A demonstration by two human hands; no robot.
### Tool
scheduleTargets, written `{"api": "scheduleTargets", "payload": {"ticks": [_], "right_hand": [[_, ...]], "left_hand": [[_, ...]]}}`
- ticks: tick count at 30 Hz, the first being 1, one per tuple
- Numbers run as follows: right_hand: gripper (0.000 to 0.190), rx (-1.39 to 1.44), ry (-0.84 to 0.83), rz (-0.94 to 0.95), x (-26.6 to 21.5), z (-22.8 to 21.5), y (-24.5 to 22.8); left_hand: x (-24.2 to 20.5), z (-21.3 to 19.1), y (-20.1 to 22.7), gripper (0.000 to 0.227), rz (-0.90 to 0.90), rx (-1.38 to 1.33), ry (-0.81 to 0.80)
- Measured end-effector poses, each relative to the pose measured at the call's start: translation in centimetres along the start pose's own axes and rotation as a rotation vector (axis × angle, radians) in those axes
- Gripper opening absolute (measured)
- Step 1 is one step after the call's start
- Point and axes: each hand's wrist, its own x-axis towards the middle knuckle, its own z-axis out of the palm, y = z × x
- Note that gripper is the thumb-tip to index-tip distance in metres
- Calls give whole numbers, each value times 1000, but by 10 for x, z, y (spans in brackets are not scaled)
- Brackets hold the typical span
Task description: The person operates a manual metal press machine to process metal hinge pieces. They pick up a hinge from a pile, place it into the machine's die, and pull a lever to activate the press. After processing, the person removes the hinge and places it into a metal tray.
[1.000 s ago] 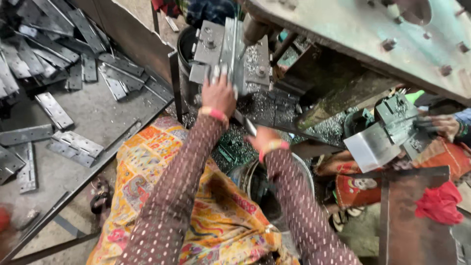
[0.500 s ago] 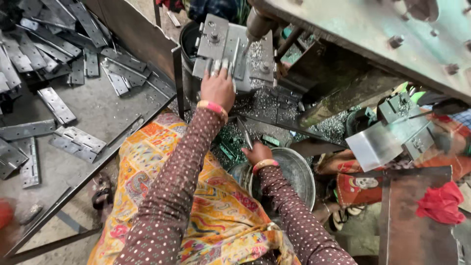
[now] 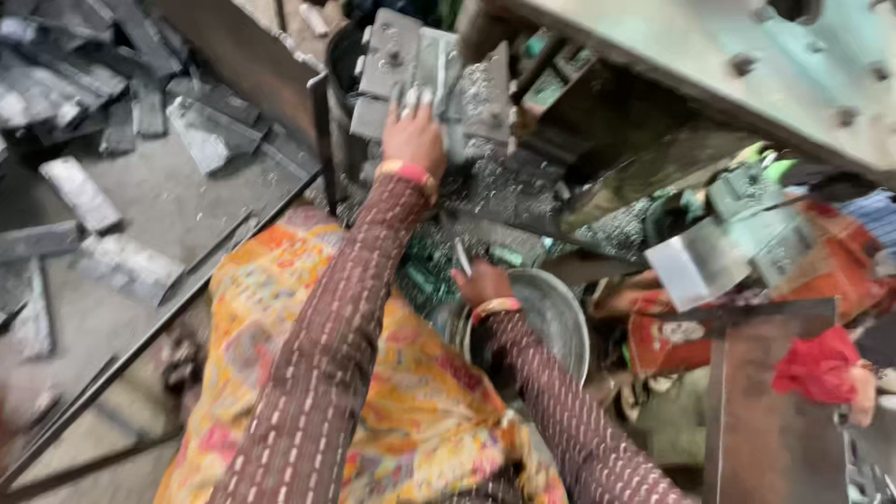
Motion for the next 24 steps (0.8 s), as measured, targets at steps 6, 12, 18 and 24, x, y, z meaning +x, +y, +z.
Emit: {"api": "scheduleTargets", "payload": {"ticks": [6, 12, 18, 24], "right_hand": [[56, -85, -80, -113, 21, -77, -46], [55, -62, -179, -44, 13, -66, -39], [55, 58, -191, 21, 0, 2, -10], [68, -181, -177, -35, 34, -75, -38]], "left_hand": [[3, -4, 1, 43, 40, 112, 189], [-8, -21, 2, 34, -14, -44, -19], [-5, -15, -2, 35, 85, 104, -97], [19, -11, -12, 33, 38, 77, 4]]}}
